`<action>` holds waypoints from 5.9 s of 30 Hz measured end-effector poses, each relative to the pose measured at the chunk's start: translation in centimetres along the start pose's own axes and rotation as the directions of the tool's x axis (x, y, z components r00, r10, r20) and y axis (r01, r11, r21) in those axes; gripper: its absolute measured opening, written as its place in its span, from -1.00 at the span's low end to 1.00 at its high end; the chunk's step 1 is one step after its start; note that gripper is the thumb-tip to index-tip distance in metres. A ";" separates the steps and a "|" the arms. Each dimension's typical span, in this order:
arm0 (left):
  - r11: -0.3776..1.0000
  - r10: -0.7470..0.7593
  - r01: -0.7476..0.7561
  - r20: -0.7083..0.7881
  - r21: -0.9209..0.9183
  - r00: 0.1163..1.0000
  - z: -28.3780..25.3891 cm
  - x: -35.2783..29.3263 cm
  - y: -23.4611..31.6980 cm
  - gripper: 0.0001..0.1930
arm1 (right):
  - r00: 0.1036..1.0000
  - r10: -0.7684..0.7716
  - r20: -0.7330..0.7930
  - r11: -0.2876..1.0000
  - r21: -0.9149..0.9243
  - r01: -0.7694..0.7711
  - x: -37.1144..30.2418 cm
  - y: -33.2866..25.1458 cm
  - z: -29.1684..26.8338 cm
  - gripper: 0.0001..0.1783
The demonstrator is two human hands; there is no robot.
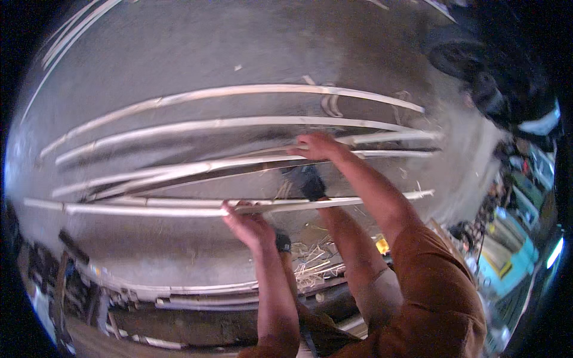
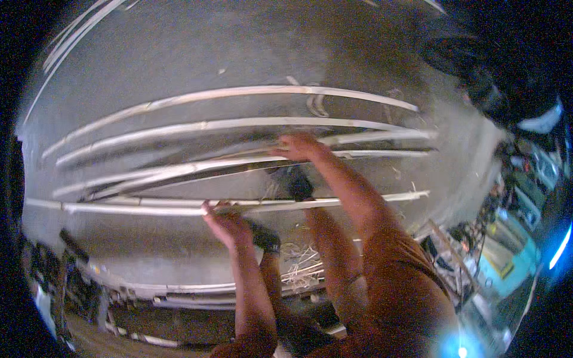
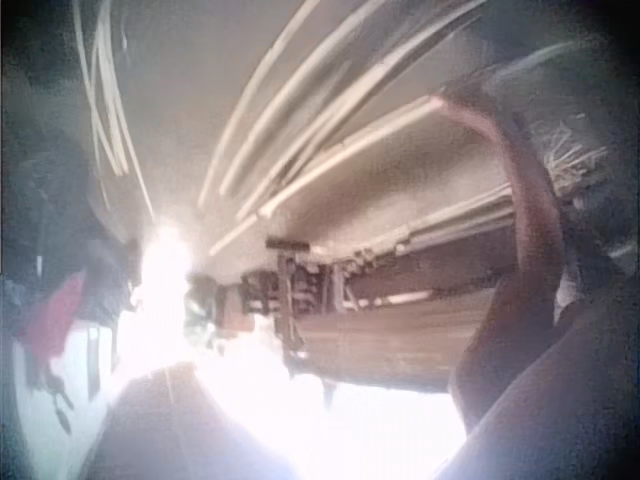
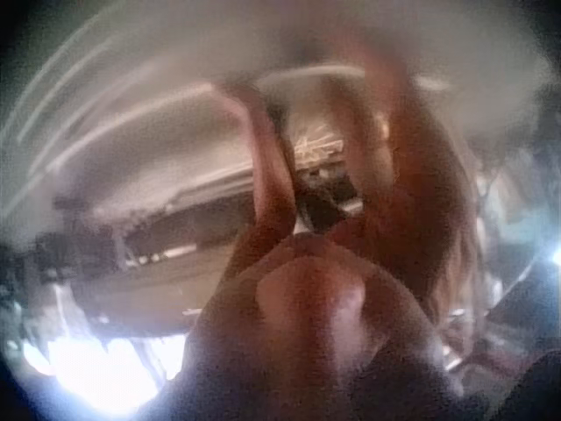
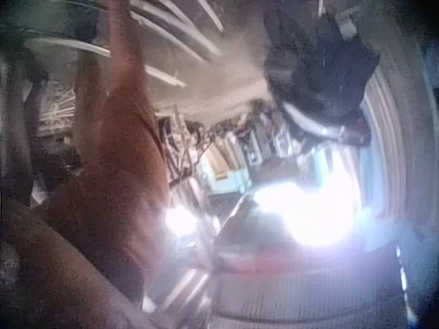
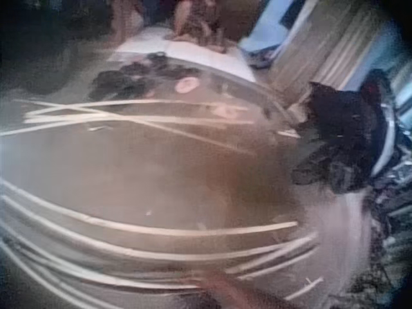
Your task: The person uses a machete to split a long bamboo pole into thin strips. They repeatedly strike the bamboo against a wooden block to separate the sections, then gather the resulting strips and place them on a rack.
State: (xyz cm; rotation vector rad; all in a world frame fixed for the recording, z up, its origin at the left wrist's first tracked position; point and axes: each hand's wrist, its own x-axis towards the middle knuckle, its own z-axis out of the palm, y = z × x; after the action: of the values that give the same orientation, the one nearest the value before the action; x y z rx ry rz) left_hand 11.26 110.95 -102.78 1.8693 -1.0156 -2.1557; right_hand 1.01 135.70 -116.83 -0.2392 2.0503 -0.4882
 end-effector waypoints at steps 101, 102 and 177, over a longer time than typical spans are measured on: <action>0.995 0.048 -0.059 -0.138 -0.079 0.989 -0.5 0.7 0.3 -0.70 | 0.854 -0.251 -0.455 0.918 0.168 0.359 8.3 -7.7 -2.4 -0.71; 0.995 0.051 -0.061 -0.134 -0.075 0.990 -0.3 0.7 0.4 -0.70 | 0.821 -0.284 -0.496 0.907 0.139 0.398 9.4 -7.4 -2.3 -0.71; 0.934 -0.072 0.077 0.026 -0.349 0.997 1.4 16.3 -10.2 -0.50 | 0.982 -0.180 -0.050 0.965 -0.202 0.167 5.6 -5.4 4.6 -0.33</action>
State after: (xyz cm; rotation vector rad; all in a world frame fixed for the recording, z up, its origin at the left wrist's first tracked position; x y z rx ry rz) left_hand 9.49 111.30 -121.98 1.7493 -0.5211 -2.2137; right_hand 1.97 127.68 -120.89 -0.5316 2.1564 -0.4041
